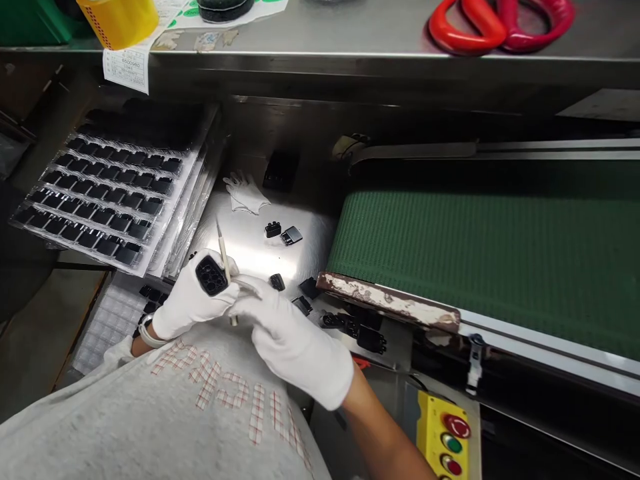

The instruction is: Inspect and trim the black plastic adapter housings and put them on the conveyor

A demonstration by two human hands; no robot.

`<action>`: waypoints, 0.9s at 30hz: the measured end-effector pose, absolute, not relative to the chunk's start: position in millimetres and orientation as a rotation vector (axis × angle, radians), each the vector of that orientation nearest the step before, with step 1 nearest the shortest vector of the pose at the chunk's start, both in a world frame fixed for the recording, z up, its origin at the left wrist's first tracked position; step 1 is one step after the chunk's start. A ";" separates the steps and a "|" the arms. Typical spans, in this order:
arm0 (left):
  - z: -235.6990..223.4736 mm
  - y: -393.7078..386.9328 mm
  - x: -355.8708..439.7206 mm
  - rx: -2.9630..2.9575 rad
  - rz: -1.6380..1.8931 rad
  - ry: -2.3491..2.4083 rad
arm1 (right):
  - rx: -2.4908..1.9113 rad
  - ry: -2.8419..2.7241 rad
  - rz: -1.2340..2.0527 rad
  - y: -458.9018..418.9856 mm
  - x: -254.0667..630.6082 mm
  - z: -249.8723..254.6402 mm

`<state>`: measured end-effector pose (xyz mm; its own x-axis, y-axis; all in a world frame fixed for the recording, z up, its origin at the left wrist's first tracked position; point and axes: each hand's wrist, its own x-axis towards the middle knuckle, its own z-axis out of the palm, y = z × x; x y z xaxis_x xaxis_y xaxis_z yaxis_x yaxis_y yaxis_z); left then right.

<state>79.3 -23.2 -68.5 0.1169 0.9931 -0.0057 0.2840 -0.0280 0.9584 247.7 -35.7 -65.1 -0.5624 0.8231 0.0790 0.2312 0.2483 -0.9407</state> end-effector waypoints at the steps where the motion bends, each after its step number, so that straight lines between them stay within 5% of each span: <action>1: -67.9 -24.7 80.3 1.493 0.974 1.345 | -0.989 -1.824 1.397 -37.5 248.1 -68.7; 11: -63.6 -26.8 64.6 1.884 0.870 1.169 | -1.204 -1.059 1.767 -33.9 212.1 -70.3; 17: -60.9 -35.0 65.1 1.849 0.984 1.217 | -1.342 -1.378 1.289 -38.2 201.2 -48.1; 27: -67.1 -36.1 61.4 1.808 0.905 1.382 | -1.296 -1.883 1.125 -40.6 229.2 -46.5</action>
<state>61.4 -36.1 -67.1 0.1946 0.9732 0.1224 0.5015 -0.2060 0.8403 229.2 -40.6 -46.5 -0.3553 0.9347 0.0026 0.4404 0.1699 -0.8816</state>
